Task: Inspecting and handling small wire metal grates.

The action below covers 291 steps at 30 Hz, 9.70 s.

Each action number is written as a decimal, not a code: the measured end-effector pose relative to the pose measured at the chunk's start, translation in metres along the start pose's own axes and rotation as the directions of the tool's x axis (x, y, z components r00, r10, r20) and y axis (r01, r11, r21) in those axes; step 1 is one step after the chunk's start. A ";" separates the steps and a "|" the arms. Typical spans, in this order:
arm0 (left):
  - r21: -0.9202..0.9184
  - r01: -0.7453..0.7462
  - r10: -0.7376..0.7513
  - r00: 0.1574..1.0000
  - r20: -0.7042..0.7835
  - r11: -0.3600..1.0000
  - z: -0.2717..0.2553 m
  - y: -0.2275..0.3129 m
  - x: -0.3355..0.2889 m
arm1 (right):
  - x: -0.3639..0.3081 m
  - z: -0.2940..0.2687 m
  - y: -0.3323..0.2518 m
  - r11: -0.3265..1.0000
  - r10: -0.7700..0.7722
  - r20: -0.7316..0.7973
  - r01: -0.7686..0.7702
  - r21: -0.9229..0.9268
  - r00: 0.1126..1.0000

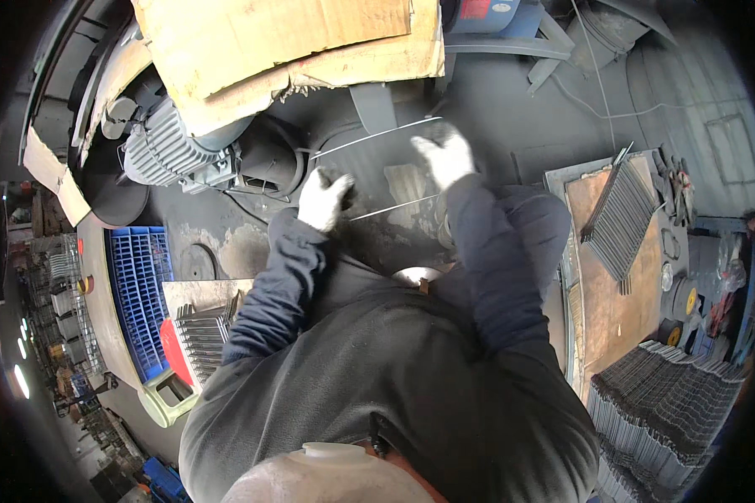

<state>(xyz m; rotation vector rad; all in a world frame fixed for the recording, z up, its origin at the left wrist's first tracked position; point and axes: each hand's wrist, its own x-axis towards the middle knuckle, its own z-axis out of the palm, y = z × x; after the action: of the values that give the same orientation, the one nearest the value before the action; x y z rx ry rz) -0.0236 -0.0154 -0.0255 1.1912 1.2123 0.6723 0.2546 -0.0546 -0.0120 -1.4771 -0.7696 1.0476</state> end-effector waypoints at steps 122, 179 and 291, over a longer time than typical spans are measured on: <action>-0.503 0.353 -0.022 0.834 0.551 0.789 -0.022 0.097 -0.134 | -0.180 -0.077 -0.072 0.920 0.123 0.339 -0.235 0.313 0.933; -0.492 0.423 -0.101 0.827 0.553 0.761 0.080 0.073 -0.091 | -0.204 -0.135 -0.057 0.899 0.151 -0.154 -0.070 0.433 0.977; -0.452 0.388 -0.146 0.864 0.482 0.803 0.084 0.022 -0.119 | -0.203 -0.372 -0.013 -0.177 -0.707 -0.044 -0.237 -0.955 0.706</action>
<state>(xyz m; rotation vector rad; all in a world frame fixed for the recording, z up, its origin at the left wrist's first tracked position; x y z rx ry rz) 0.0262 -0.1426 0.0288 0.6168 0.7257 0.4511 0.5157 -0.3848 0.0378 -2.5325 -1.4135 -0.9490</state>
